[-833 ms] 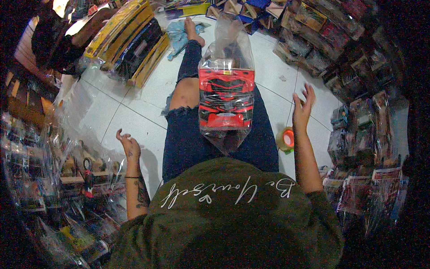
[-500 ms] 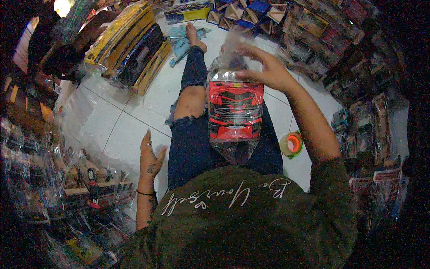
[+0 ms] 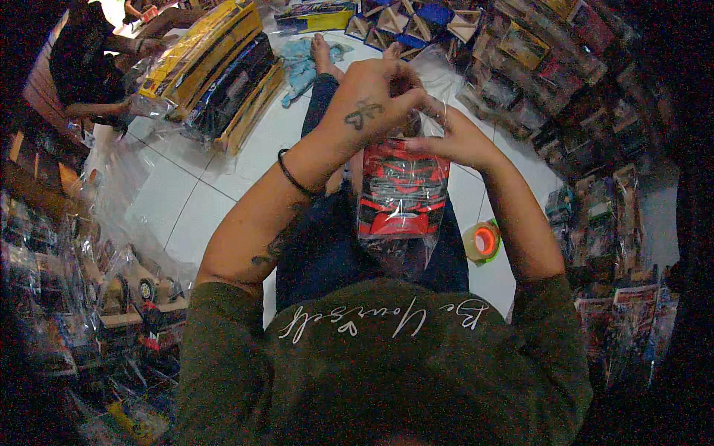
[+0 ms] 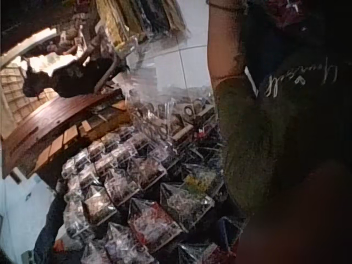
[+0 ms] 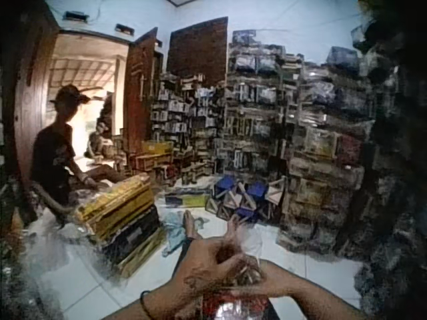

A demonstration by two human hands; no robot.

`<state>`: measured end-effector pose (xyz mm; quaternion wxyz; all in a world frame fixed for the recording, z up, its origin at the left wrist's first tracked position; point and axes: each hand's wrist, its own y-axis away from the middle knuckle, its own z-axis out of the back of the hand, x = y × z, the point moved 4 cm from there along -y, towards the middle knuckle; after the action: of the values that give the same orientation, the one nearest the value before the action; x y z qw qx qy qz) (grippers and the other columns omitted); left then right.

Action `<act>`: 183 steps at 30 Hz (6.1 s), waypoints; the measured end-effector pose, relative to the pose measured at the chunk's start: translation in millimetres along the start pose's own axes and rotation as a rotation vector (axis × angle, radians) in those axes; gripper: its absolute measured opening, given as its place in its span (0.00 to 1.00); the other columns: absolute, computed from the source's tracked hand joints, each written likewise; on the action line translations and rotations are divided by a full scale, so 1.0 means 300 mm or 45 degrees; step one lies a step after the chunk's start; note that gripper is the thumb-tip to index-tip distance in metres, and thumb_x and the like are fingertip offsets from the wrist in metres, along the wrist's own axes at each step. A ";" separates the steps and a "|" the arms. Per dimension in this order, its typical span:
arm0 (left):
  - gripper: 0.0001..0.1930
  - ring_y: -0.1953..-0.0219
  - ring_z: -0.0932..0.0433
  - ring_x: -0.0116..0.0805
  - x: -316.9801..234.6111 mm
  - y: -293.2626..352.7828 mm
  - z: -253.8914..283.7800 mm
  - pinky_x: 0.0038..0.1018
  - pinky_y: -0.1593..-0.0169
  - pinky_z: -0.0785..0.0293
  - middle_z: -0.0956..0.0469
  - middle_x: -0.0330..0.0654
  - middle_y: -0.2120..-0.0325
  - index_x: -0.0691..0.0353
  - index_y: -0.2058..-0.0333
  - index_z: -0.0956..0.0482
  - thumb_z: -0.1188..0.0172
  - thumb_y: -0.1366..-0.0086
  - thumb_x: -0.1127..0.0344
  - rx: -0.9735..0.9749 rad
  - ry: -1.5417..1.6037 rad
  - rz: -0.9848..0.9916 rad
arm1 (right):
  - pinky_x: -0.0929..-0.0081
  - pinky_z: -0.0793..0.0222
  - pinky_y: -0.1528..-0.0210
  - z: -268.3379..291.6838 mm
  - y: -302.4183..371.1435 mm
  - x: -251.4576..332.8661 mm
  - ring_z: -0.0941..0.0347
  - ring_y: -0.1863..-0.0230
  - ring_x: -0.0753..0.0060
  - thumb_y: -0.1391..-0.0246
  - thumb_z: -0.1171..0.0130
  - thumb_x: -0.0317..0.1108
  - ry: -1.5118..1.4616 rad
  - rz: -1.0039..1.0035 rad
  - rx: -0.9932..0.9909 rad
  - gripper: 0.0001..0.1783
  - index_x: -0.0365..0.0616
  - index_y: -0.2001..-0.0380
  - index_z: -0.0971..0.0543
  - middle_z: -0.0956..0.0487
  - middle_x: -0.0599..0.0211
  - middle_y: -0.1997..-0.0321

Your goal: The person sits on the floor and wraps wooden toy cars in clear plastic bags, then seals them with a tape dispenser. They handle multiple toy cars one at a time, placing each wrapped unit aside.

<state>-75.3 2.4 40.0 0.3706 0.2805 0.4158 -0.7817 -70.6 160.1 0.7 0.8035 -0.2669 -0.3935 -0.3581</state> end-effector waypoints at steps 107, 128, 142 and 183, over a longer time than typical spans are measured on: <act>0.23 0.45 0.37 0.50 -0.029 0.230 -0.234 0.43 0.39 0.45 0.31 0.53 0.53 0.71 0.55 0.31 0.49 0.51 0.68 -0.490 -0.471 -0.480 | 0.70 0.26 0.67 0.104 -0.065 0.031 0.25 0.69 0.61 0.55 0.54 0.44 -1.648 -0.067 0.079 0.25 0.33 0.60 0.28 0.23 0.51 0.64; 0.28 0.42 0.40 0.53 -0.009 0.189 -0.291 0.43 0.37 0.48 0.39 0.61 0.46 0.74 0.46 0.41 0.54 0.48 0.71 -0.247 -1.010 -0.438 | 0.65 0.33 0.55 -0.115 -0.409 0.684 0.28 0.58 0.55 0.63 0.42 0.38 1.500 0.067 1.549 0.23 0.37 0.61 0.24 0.26 0.51 0.61; 0.25 0.43 0.37 0.45 -0.028 0.223 -0.259 0.37 0.37 0.49 0.34 0.53 0.48 0.71 0.48 0.36 0.54 0.46 0.66 -0.150 -1.052 -0.414 | 0.63 0.32 0.55 0.285 -0.023 0.454 0.29 0.57 0.51 0.74 0.38 0.27 1.319 0.571 0.487 0.31 0.44 0.56 0.24 0.28 0.55 0.56; 0.37 0.73 0.24 0.53 0.115 -0.498 -0.150 0.40 0.68 0.28 0.24 0.52 0.81 0.62 0.77 0.20 0.56 0.48 0.28 0.601 -1.173 -0.005 | 0.64 0.60 0.35 -0.107 0.229 -0.316 0.50 0.36 0.60 0.44 0.61 0.53 -0.358 0.122 -1.221 0.37 0.34 0.40 0.46 0.43 0.56 0.37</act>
<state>-210.6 85.6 58.0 0.4402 -0.0175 0.0223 -0.8975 -43.6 213.2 -105.2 0.5452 -0.6696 -0.2764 -0.4219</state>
